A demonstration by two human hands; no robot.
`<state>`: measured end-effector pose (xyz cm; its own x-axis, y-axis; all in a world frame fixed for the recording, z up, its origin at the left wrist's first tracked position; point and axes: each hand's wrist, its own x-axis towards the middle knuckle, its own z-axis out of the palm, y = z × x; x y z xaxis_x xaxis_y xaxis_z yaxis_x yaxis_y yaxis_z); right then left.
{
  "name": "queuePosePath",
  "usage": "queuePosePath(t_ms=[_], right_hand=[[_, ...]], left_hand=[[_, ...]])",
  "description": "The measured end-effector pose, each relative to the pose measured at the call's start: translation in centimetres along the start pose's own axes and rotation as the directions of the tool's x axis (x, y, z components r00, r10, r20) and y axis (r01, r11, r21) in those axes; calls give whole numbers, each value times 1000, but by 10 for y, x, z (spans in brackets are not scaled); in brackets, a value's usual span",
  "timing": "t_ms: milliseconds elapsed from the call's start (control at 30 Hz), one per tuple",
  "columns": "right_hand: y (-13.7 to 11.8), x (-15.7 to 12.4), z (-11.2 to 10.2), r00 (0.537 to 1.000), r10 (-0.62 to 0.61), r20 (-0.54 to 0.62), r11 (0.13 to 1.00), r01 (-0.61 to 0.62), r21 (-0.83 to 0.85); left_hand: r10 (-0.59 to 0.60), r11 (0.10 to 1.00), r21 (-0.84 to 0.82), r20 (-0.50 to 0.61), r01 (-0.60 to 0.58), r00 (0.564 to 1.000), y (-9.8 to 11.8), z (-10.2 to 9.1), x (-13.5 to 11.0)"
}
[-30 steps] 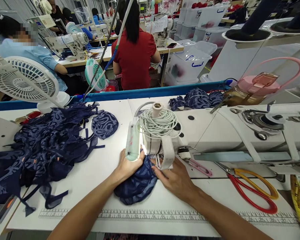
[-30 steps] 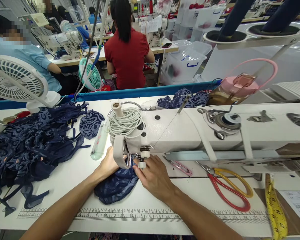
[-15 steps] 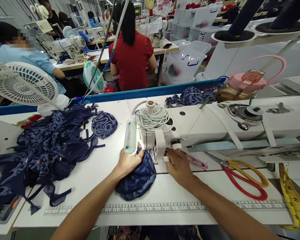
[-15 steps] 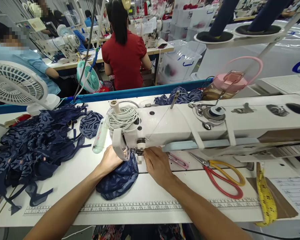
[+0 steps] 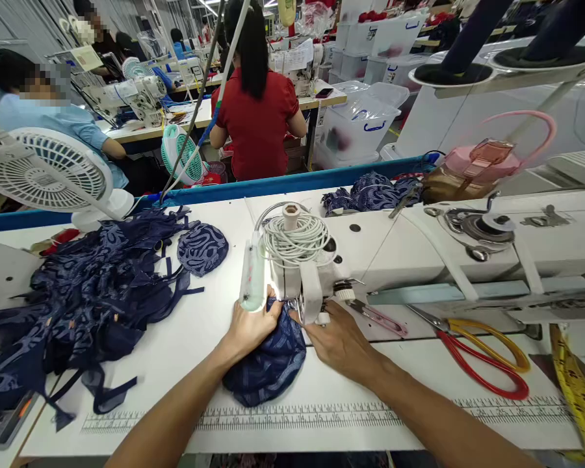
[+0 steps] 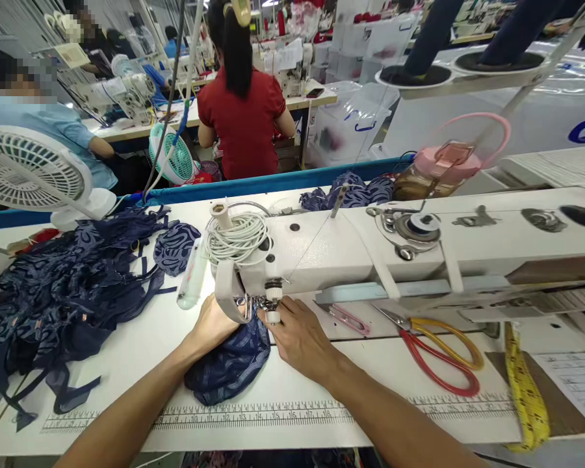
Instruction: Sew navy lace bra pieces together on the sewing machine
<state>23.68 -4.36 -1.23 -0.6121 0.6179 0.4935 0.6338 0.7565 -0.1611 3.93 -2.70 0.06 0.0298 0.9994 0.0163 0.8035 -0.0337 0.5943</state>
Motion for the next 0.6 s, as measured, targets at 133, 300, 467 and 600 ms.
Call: queuePosePath(t_ms=[133, 300, 467, 600], right_hand=[[0, 0, 1, 1000, 12, -5, 1000, -12, -6], [-1, 2, 1, 1000, 31, 0, 999, -31, 7], [0, 2, 2, 999, 35, 5, 999, -35, 27], [2, -1, 3, 998, 18, -59, 999, -15, 44]], left_hand=[[-40, 999, -15, -21, 39, 999, 3, -1, 2], [-52, 999, -15, -23, 52, 998, 2, -1, 7], [-34, 999, -30, -5, 34, 999, -1, 0, 11], [-22, 995, -99, 12, 23, 1000, -3, -13, 0]])
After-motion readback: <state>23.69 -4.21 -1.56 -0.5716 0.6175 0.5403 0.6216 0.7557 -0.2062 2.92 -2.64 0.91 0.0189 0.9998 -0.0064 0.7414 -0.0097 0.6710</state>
